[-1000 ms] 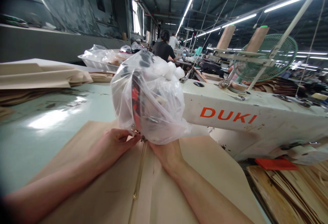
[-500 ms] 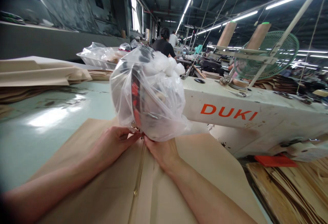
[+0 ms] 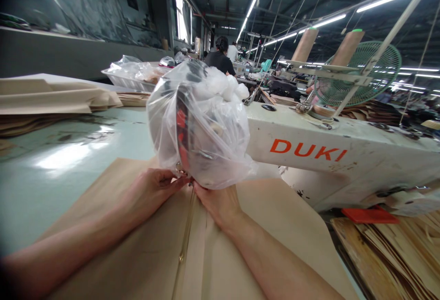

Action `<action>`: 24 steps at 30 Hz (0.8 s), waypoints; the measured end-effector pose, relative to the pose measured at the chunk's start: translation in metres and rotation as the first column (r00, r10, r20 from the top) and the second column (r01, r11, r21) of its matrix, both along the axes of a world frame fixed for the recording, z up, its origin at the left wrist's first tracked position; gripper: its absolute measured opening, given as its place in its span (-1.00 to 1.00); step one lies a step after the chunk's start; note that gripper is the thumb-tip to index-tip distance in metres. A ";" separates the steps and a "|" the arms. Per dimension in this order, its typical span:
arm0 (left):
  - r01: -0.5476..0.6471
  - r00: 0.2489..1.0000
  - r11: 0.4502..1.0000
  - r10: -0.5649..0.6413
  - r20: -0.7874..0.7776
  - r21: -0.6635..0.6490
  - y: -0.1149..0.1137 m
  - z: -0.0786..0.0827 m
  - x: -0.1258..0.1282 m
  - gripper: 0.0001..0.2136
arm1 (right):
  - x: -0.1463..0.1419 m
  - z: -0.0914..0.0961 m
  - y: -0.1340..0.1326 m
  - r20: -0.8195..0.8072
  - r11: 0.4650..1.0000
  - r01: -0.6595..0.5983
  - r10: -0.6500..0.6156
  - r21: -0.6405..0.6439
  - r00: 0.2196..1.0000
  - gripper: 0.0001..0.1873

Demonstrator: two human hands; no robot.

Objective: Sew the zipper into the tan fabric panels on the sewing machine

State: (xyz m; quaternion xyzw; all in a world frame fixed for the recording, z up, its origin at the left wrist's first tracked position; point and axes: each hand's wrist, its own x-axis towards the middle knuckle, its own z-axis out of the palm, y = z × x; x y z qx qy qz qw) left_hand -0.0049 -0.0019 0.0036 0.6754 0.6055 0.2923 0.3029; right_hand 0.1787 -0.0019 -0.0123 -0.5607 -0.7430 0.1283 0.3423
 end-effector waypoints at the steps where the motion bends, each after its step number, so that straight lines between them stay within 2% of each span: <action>1: 0.004 1.000 1.000 -0.004 0.012 -0.004 0.000 0.000 0.000 -0.66 | 0.000 0.002 -0.001 0.003 1.000 0.004 -0.004 0.004 1.000 -0.83; 8: 0.021 0.998 1.000 -0.021 0.061 -0.004 0.001 -0.003 -0.003 -0.65 | 0.001 0.005 -0.002 -0.018 0.999 0.004 -0.003 0.044 1.000 -0.82; 15: 0.021 1.000 1.000 -0.021 -0.007 0.015 0.001 -0.006 -0.002 -0.64 | -0.001 0.005 -0.001 -0.033 0.998 -0.052 0.053 0.025 0.998 -0.74; 24: -0.032 0.993 0.999 0.036 -0.113 0.037 -0.002 -0.002 0.002 -0.67 | 0.000 -0.001 -0.001 -0.027 1.000 -0.003 0.003 0.016 1.000 -0.77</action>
